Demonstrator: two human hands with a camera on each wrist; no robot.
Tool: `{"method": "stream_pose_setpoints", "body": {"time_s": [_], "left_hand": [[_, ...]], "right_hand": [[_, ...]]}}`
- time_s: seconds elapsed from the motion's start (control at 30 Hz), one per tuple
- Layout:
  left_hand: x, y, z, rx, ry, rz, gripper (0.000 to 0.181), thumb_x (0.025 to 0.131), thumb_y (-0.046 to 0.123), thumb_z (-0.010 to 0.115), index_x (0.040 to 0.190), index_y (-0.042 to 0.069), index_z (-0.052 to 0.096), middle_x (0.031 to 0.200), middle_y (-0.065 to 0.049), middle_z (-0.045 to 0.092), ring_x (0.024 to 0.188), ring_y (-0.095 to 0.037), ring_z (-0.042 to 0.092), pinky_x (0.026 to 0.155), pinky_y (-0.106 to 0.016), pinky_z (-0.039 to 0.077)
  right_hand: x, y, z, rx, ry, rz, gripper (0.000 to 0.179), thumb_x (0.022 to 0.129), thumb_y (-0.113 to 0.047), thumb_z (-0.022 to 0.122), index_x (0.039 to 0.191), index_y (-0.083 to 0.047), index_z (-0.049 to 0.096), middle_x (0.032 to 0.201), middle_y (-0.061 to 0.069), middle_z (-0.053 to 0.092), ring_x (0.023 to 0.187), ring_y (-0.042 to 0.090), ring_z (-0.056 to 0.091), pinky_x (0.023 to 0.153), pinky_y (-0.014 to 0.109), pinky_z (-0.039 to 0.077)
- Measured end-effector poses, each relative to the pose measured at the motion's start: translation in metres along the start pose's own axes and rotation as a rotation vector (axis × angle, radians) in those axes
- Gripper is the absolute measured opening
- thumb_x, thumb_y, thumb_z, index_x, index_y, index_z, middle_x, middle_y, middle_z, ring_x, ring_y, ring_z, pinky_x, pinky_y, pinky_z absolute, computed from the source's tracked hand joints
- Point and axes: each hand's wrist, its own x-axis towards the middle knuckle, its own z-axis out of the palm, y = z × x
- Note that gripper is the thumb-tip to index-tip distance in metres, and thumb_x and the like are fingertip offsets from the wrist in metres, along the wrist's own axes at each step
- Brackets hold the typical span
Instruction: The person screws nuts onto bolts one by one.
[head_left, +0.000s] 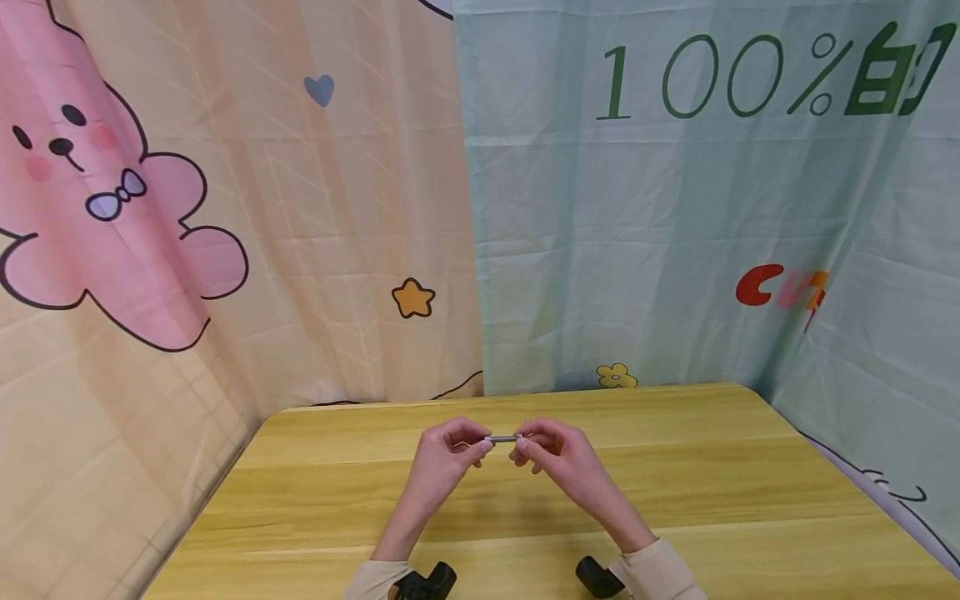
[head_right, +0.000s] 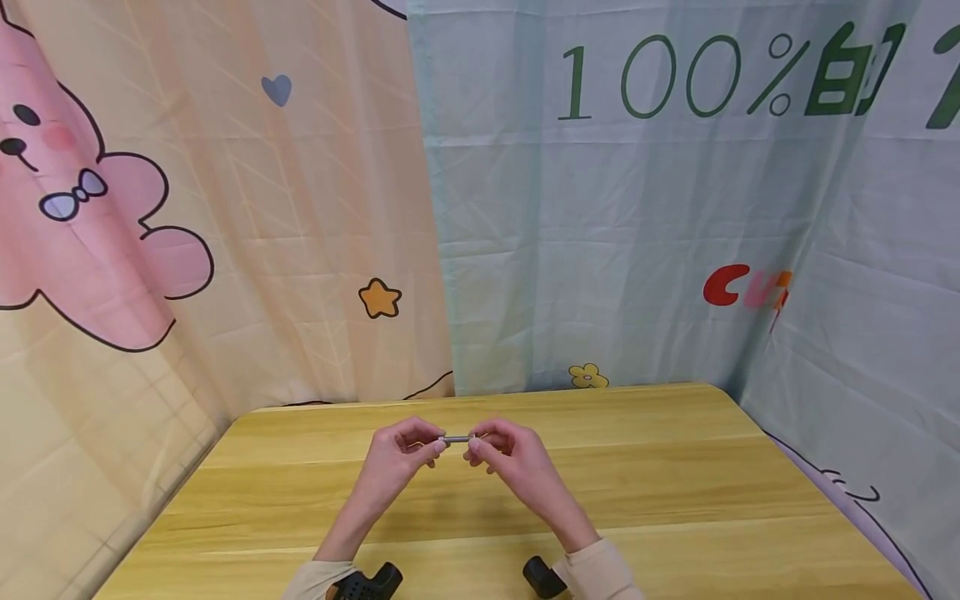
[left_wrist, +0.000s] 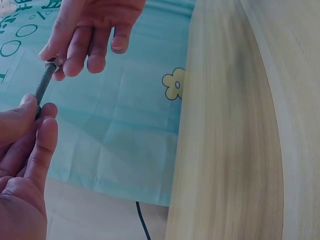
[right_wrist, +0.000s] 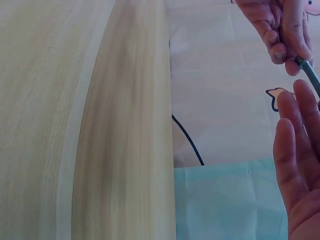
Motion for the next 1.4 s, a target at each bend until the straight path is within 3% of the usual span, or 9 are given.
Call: {"method": "stream_pose_setpoints", "body": {"time_s": [0.2, 0.33, 0.5, 0.6, 0.83, 1.07, 1.2, 1.4], "left_hand": [[-0.0021, 0.0062, 0.0011, -0.002, -0.009, 0.0, 0.009, 0.088, 0.003, 0.072, 0.097, 0.002, 0.072, 0.088, -0.009, 0.068, 0.07, -0.022, 0.062, 0.064, -0.025, 0.054], [-0.0025, 0.0063, 0.0011, -0.005, -0.011, -0.002, 0.01, 0.089, 0.003, 0.072, 0.098, 0.002, 0.072, 0.09, -0.01, 0.068, 0.071, -0.022, 0.062, 0.064, -0.026, 0.054], [-0.0016, 0.0004, 0.0002, 0.008, -0.009, 0.012, 0.011, 0.088, 0.007, 0.074, 0.098, 0.005, 0.072, 0.09, -0.008, 0.069, 0.071, -0.02, 0.062, 0.064, -0.026, 0.054], [-0.0008, -0.0012, -0.0005, 0.02, -0.003, 0.017, 0.011, 0.088, 0.009, 0.074, 0.098, 0.005, 0.072, 0.088, -0.008, 0.068, 0.07, -0.02, 0.062, 0.064, -0.026, 0.055], [-0.0003, -0.0012, -0.0014, 0.018, 0.002, 0.014, 0.011, 0.088, 0.008, 0.074, 0.097, 0.004, 0.072, 0.088, -0.008, 0.068, 0.071, -0.025, 0.063, 0.064, -0.026, 0.054], [-0.0004, 0.0001, -0.0019, 0.022, 0.001, 0.007, 0.01, 0.089, 0.008, 0.073, 0.098, 0.005, 0.072, 0.089, -0.007, 0.068, 0.07, -0.02, 0.062, 0.065, -0.026, 0.055], [-0.0004, 0.0, -0.0013, 0.013, -0.007, 0.017, 0.01, 0.089, 0.008, 0.074, 0.098, 0.006, 0.072, 0.089, -0.007, 0.068, 0.069, -0.02, 0.062, 0.064, -0.026, 0.054], [-0.0008, 0.0007, 0.0007, 0.008, -0.013, 0.003, 0.011, 0.089, 0.006, 0.073, 0.1, 0.004, 0.072, 0.09, -0.007, 0.069, 0.07, -0.022, 0.062, 0.064, -0.025, 0.054]], "right_hand": [[-0.0004, -0.0016, 0.0047, -0.014, 0.052, 0.052, 0.03, 0.098, -0.035, 0.061, 0.095, -0.007, 0.068, 0.079, 0.008, 0.07, 0.074, 0.025, 0.067, 0.058, 0.037, 0.057], [-0.0005, -0.0011, 0.0068, -0.005, 0.082, 0.104, 0.033, 0.098, -0.038, 0.06, 0.095, -0.006, 0.069, 0.081, 0.009, 0.07, 0.075, 0.025, 0.067, 0.054, 0.036, 0.055], [-0.0013, -0.0003, 0.0052, -0.02, 0.102, 0.064, 0.024, 0.096, -0.028, 0.066, 0.113, -0.011, 0.066, 0.103, 0.009, 0.068, 0.091, 0.025, 0.064, 0.065, 0.035, 0.057], [-0.0015, -0.0015, 0.0041, -0.036, 0.087, 0.011, 0.025, 0.091, -0.015, 0.071, 0.115, -0.015, 0.064, 0.109, 0.006, 0.066, 0.096, 0.024, 0.063, 0.073, 0.033, 0.057], [-0.0009, -0.0025, 0.0026, -0.029, 0.036, -0.051, 0.02, 0.091, -0.009, 0.071, 0.11, -0.007, 0.065, 0.1, 0.01, 0.067, 0.087, 0.024, 0.065, 0.072, 0.032, 0.057], [0.0, -0.0024, 0.0022, -0.015, 0.03, 0.02, 0.019, 0.096, -0.016, 0.066, 0.112, -0.005, 0.066, 0.094, 0.01, 0.07, 0.082, 0.02, 0.066, 0.068, 0.036, 0.057], [0.0, -0.0025, 0.0034, -0.027, 0.043, 0.037, 0.017, 0.097, -0.024, 0.064, 0.102, -0.007, 0.068, 0.084, 0.008, 0.069, 0.077, 0.022, 0.065, 0.065, 0.034, 0.057], [0.0004, -0.0016, 0.0049, -0.053, 0.08, 0.057, 0.028, 0.099, -0.032, 0.061, 0.088, -0.008, 0.068, 0.072, 0.008, 0.064, 0.068, 0.024, 0.062, 0.065, 0.033, 0.056]]}}
